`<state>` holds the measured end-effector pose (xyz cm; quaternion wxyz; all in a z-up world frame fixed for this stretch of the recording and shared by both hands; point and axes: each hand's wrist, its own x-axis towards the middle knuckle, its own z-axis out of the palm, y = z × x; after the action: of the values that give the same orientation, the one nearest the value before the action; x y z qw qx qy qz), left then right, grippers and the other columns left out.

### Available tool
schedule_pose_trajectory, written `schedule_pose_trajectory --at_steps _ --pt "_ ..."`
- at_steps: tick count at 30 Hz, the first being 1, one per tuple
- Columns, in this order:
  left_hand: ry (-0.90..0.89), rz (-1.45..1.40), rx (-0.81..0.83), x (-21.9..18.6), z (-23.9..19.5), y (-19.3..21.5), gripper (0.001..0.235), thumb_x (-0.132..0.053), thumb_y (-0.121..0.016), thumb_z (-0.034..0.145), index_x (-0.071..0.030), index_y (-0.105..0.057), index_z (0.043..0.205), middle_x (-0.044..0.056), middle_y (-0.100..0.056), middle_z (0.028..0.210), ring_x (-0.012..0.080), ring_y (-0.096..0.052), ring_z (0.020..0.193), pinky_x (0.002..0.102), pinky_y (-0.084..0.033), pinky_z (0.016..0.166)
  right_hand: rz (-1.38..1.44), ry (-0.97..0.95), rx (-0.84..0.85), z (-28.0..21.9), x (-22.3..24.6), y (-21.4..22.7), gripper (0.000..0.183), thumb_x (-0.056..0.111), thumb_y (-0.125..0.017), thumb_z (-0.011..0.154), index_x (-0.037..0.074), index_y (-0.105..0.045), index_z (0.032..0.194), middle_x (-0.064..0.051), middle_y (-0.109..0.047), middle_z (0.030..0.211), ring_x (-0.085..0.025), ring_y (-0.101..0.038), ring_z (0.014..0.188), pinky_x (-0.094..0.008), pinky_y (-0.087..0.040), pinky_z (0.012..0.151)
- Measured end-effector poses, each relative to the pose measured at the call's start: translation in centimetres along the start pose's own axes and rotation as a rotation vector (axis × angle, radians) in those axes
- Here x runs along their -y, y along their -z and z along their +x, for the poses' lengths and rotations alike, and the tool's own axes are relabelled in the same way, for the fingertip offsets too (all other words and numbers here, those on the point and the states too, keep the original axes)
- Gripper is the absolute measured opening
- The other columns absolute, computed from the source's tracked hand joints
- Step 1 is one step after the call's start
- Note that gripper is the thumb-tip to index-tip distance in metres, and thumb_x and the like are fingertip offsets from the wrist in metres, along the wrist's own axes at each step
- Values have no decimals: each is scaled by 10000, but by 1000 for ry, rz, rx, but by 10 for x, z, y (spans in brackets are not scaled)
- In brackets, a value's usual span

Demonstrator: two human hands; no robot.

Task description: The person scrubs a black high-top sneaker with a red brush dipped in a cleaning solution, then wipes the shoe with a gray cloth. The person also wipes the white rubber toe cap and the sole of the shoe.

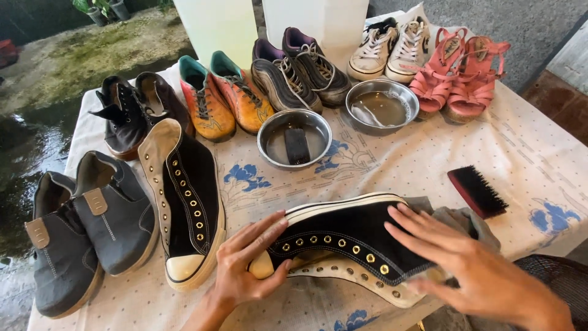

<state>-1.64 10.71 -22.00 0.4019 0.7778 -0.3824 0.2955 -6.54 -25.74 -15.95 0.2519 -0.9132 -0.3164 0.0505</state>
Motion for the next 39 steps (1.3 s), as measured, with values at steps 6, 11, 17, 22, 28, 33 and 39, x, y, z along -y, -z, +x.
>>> schedule_pose_trajectory --at_steps 6,11,17,22,28,33,39 --pt "22 23 -6 -4 1 0 495 -272 -778 844 -117 -668 1302 121 -706 1325 243 -782 1116 344 -666 918 -117 237 -432 -20 13 -11 509 -79 -612 777 69 -671 1261 -41 -716 1311 -173 -706 1235 -340 -532 1123" --pt "-2 25 -4 -2 -1 -2 494 -261 -775 837 -115 -667 1297 120 -712 1314 236 -782 1120 342 -685 898 765 379 -655 -24 -4 -31 220 -23 -831 670 93 -823 857 -113 -857 773 -190 -884 670 -352 -734 804" --pt "-26 45 16 -5 1 -1 566 -274 -785 815 -111 -640 1338 124 -695 1348 233 -775 1139 331 -664 896 163 -44 -504 -15 36 -22 1081 459 -843 631 146 -359 1546 -157 -313 1681 -316 -297 1562 -499 -251 1236" --pt "-3 55 -24 -11 6 -1 473 -260 -761 822 -93 -695 1259 131 -721 1290 225 -788 1090 313 -652 887 -405 151 -467 -18 24 -43 693 323 -744 837 91 -518 1450 -82 -523 1529 -223 -496 1432 -361 -386 1209" --pt "-57 54 -22 -7 1 0 501 -253 -783 830 -87 -675 1290 139 -715 1301 230 -792 1077 318 -649 879 845 741 -582 -25 -1 -33 382 143 -659 990 3 -735 642 -168 -847 881 -188 -840 539 -245 -592 345" --pt "-33 35 0 -9 0 1 565 -265 -789 800 -89 -655 1319 136 -702 1331 233 -785 1095 324 -654 883 368 117 -661 -33 23 -29 776 642 -492 917 17 -555 1373 -163 -592 1470 -337 -555 1437 -551 -404 1267" --pt "-45 39 -20 -5 -1 -3 558 -287 -755 798 -82 -656 1307 152 -708 1314 247 -791 1099 317 -681 873 -164 -16 -344 -12 28 -35 891 743 29 965 188 -372 1535 -82 -307 1648 -268 -263 1533 -517 -119 1242"
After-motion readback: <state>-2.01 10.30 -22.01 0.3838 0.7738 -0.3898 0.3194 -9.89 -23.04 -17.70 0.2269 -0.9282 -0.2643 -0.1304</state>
